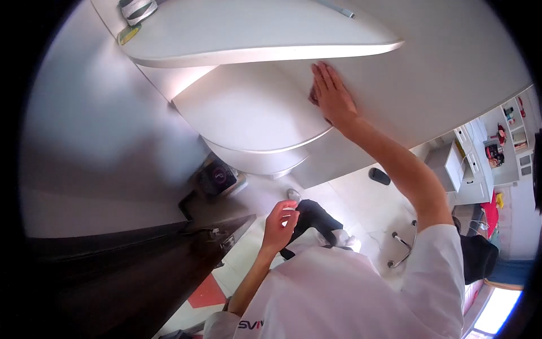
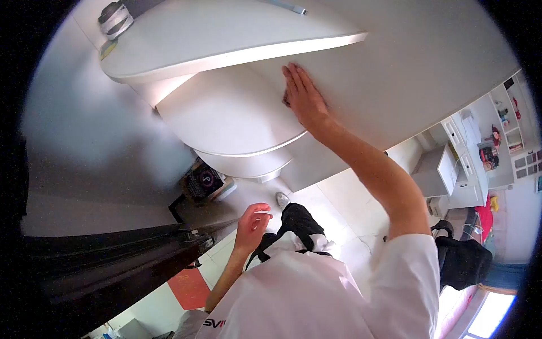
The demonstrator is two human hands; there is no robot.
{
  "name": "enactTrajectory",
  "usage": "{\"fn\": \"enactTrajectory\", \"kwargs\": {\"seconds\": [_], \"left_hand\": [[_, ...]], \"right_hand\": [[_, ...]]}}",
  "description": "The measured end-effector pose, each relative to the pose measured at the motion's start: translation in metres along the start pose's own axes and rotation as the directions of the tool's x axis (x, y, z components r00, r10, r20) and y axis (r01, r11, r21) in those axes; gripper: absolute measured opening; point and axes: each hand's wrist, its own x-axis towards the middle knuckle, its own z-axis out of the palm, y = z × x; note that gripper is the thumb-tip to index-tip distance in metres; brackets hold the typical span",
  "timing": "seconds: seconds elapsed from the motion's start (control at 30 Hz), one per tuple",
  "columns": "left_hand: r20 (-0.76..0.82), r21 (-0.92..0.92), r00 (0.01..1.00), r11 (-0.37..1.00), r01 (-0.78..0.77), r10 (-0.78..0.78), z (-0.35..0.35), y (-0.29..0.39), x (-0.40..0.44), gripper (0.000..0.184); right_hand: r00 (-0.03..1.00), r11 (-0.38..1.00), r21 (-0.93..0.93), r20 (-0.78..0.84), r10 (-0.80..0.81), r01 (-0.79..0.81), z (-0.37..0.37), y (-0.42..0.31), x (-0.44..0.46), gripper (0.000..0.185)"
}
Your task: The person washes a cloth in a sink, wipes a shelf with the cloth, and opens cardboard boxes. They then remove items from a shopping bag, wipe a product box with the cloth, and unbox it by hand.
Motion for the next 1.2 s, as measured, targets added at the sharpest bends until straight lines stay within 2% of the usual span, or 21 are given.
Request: {"fn": "enactTrajectory", "kwargs": {"seconds": [0.1, 0.17, 0.23, 0.37, 0.43, 0.47, 0.53, 0.57, 0.63, 0.73, 0.77, 0.83, 0.9, 1.03, 1.07, 1.13, 1.2], "left_hand": [[-0.020, -0.013, 0.998, 0.998, -0.058, 0.058, 0.008, -0.004, 0.001, 0.026], [-0.020, -0.055, 0.998, 0.997, -0.055, 0.054, 0.011, -0.012, 0.003, 0.026], [-0.022, -0.087, 0.998, 0.995, -0.057, 0.055, 0.006, -0.012, 0.006, 0.026], [-0.010, -0.070, 1.000, 0.997, -0.019, 0.019, 0.001, -0.011, 0.017, 0.026], [-0.030, -0.111, 0.999, 0.993, -0.042, 0.039, 0.005, -0.006, 0.016, 0.024], [-0.032, -0.126, 0.998, 0.990, -0.062, 0.059, 0.006, -0.003, 0.017, 0.024], [-0.023, -0.110, 0.996, 0.990, -0.084, 0.082, 0.006, 0.002, 0.014, 0.024], [-0.048, -0.120, 0.996, 0.989, -0.083, 0.078, 0.006, 0.003, 0.012, 0.024], [-0.066, -0.126, 0.995, 0.989, -0.079, 0.071, -0.001, 0.001, 0.006, 0.024], [-0.104, -0.117, 0.995, 0.993, -0.021, 0.009, -0.011, -0.012, 0.000, 0.023], [-0.095, -0.137, 0.995, 0.990, -0.019, 0.006, -0.015, -0.013, 0.001, 0.023], [-0.126, -0.156, 0.992, 0.988, -0.018, -0.002, -0.018, -0.016, -0.005, 0.022], [-0.167, -0.165, 0.986, 0.986, -0.031, 0.003, -0.018, -0.018, -0.011, 0.022], [-0.263, -0.136, 0.963, 0.990, 0.025, -0.060, -0.016, -0.011, -0.037, 0.020], [-0.290, -0.064, 0.953, 0.995, 0.078, -0.093, -0.020, -0.004, -0.044, 0.020], [-0.371, -0.049, 0.924, 0.996, 0.076, -0.089, -0.027, -0.003, -0.057, 0.022], [-0.443, -0.037, 0.887, 0.991, 0.130, -0.133, -0.032, -0.010, -0.067, 0.022]], "right_hand": [[0.999, 1.000, 0.031, 0.037, 0.001, -0.002, -0.005, 0.000, -0.052, 0.054], [0.999, 0.978, 0.210, 0.032, -0.002, -0.005, 0.008, -0.011, -0.137, 0.052], [0.989, 0.971, 0.218, 0.079, -0.122, 0.103, 0.003, 0.001, -0.194, 0.050], [0.993, 0.977, 0.195, 0.053, -0.101, 0.089, -0.001, 0.010, -0.117, 0.054], [0.996, 0.996, 0.022, 0.028, -0.085, 0.085, -0.022, 0.028, -0.052, 0.053], [0.996, 0.997, 0.021, 0.032, -0.078, 0.077, -0.019, 0.028, -0.053, 0.053], [0.997, 0.999, 0.044, -0.078, 0.009, -0.006, -0.010, 0.017, -0.054, 0.063], [1.000, 0.997, 0.074, -0.028, -0.002, 0.004, -0.004, 0.010, -0.090, 0.053], [0.986, 0.978, 0.152, 0.056, -0.154, 0.144, 0.020, -0.002, -0.170, 0.054], [0.987, 0.975, 0.202, 0.108, -0.116, 0.093, -0.004, 0.012, -0.158, 0.055], [0.987, 0.971, 0.235, 0.137, -0.082, 0.048, -0.011, 0.013, -0.126, 0.055], [0.999, 0.989, 0.151, -0.041, 0.008, -0.002, -0.003, 0.013, -0.056, 0.054], [0.992, 0.999, 0.040, -0.126, 0.024, -0.019, 0.012, 0.007, 0.015, 0.057], [0.977, 0.984, 0.109, -0.140, 0.159, -0.145, 0.059, -0.030, 0.131, 0.052], [0.975, 0.970, 0.178, -0.118, 0.187, -0.165, 0.072, -0.036, 0.150, 0.053], [0.970, 0.909, 0.357, -0.029, 0.243, -0.217, 0.102, -0.045, 0.175, 0.054], [0.949, 0.771, 0.562, 0.096, 0.299, -0.299, 0.126, -0.051, 0.185, 0.055]]}}
